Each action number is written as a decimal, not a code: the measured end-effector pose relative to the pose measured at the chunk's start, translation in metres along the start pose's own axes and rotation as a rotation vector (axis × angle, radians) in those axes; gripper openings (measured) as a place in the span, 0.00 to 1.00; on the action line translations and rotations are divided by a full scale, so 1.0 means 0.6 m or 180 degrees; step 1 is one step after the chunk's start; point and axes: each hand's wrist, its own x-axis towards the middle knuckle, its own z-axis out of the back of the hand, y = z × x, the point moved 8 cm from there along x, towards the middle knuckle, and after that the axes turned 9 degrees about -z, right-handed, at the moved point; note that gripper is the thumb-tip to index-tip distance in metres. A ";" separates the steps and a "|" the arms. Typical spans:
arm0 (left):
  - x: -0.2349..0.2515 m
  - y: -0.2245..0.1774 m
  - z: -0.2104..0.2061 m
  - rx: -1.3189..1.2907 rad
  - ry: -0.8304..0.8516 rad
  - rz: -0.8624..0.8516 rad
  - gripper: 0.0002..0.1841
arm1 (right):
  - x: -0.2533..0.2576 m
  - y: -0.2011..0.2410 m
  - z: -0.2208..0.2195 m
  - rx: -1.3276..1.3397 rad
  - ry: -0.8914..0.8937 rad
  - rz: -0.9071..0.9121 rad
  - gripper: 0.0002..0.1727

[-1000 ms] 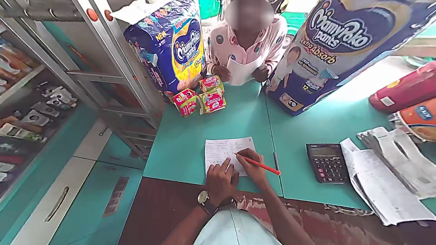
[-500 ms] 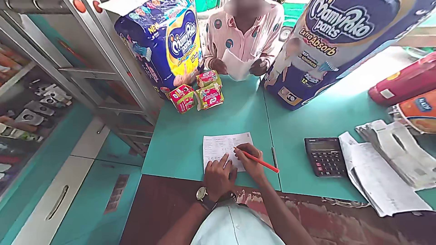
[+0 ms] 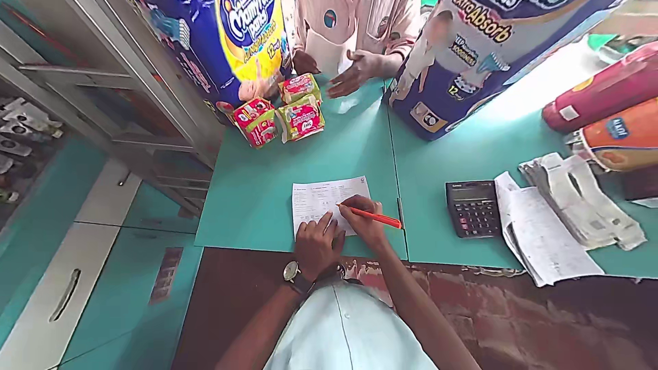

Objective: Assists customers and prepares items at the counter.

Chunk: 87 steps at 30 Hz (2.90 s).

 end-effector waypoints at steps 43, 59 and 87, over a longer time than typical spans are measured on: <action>0.004 -0.002 0.002 0.0186 0.0167 0.0076 0.20 | -0.002 0.000 0.009 -0.0015 -0.0439 0.0071 0.05; 0.006 -0.002 0.005 0.0092 0.0146 0.0069 0.19 | -0.002 0.004 0.008 -0.0082 -0.0386 0.0078 0.05; -0.001 -0.001 -0.001 0.0027 0.0082 0.0020 0.21 | 0.002 -0.004 0.007 0.0203 -0.0141 0.0034 0.04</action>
